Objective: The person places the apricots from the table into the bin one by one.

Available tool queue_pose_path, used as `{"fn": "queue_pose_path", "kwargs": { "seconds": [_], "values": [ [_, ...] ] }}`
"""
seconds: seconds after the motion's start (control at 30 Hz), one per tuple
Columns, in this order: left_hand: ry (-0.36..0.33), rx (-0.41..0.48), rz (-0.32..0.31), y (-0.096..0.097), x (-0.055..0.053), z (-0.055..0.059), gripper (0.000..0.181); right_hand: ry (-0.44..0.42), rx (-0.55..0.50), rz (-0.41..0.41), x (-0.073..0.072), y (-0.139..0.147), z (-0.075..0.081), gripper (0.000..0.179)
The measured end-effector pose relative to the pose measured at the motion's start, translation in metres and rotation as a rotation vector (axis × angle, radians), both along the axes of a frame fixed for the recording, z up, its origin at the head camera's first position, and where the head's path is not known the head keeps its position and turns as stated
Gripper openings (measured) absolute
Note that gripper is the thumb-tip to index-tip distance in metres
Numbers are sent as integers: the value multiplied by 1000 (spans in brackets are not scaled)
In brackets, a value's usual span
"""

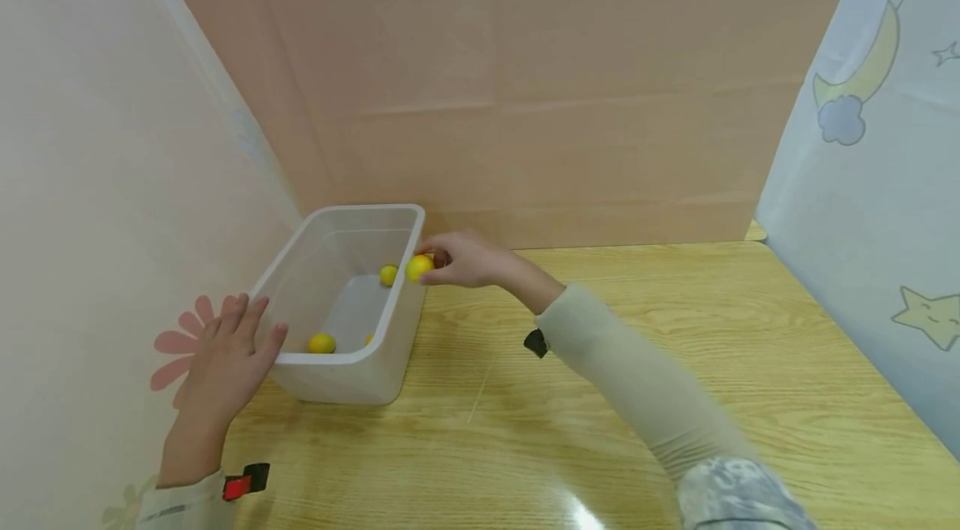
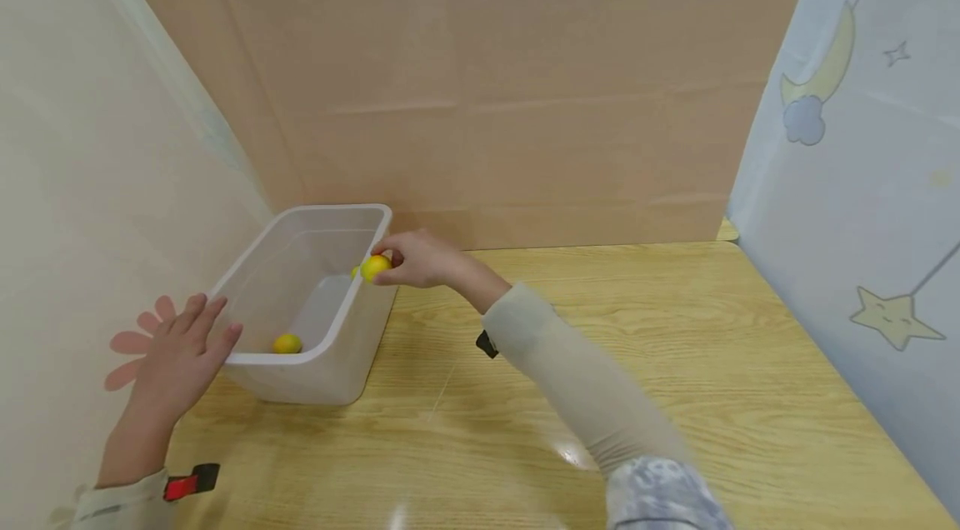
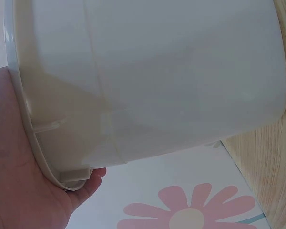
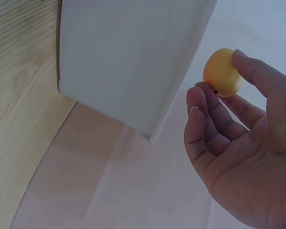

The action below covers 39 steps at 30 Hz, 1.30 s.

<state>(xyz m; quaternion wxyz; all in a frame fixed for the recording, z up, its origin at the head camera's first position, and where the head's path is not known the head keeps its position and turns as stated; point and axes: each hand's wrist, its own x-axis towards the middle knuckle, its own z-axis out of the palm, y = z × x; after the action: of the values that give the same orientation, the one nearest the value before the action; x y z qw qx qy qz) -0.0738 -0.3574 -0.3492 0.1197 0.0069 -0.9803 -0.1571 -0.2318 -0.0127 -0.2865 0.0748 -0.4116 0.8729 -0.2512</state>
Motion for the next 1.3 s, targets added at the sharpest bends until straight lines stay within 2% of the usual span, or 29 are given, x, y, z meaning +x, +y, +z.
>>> {"fn": "queue_pose_path", "kwargs": {
  "seconds": [0.87, 1.3],
  "values": [
    [10, -7, -12, 0, -2, 0, 70, -22, 18, 59, 4, -44, 8, 43],
    [25, -7, -17, 3, -2, 2, 68, -36, 26, 73, 10, -52, 9, 45]
  ]
}}
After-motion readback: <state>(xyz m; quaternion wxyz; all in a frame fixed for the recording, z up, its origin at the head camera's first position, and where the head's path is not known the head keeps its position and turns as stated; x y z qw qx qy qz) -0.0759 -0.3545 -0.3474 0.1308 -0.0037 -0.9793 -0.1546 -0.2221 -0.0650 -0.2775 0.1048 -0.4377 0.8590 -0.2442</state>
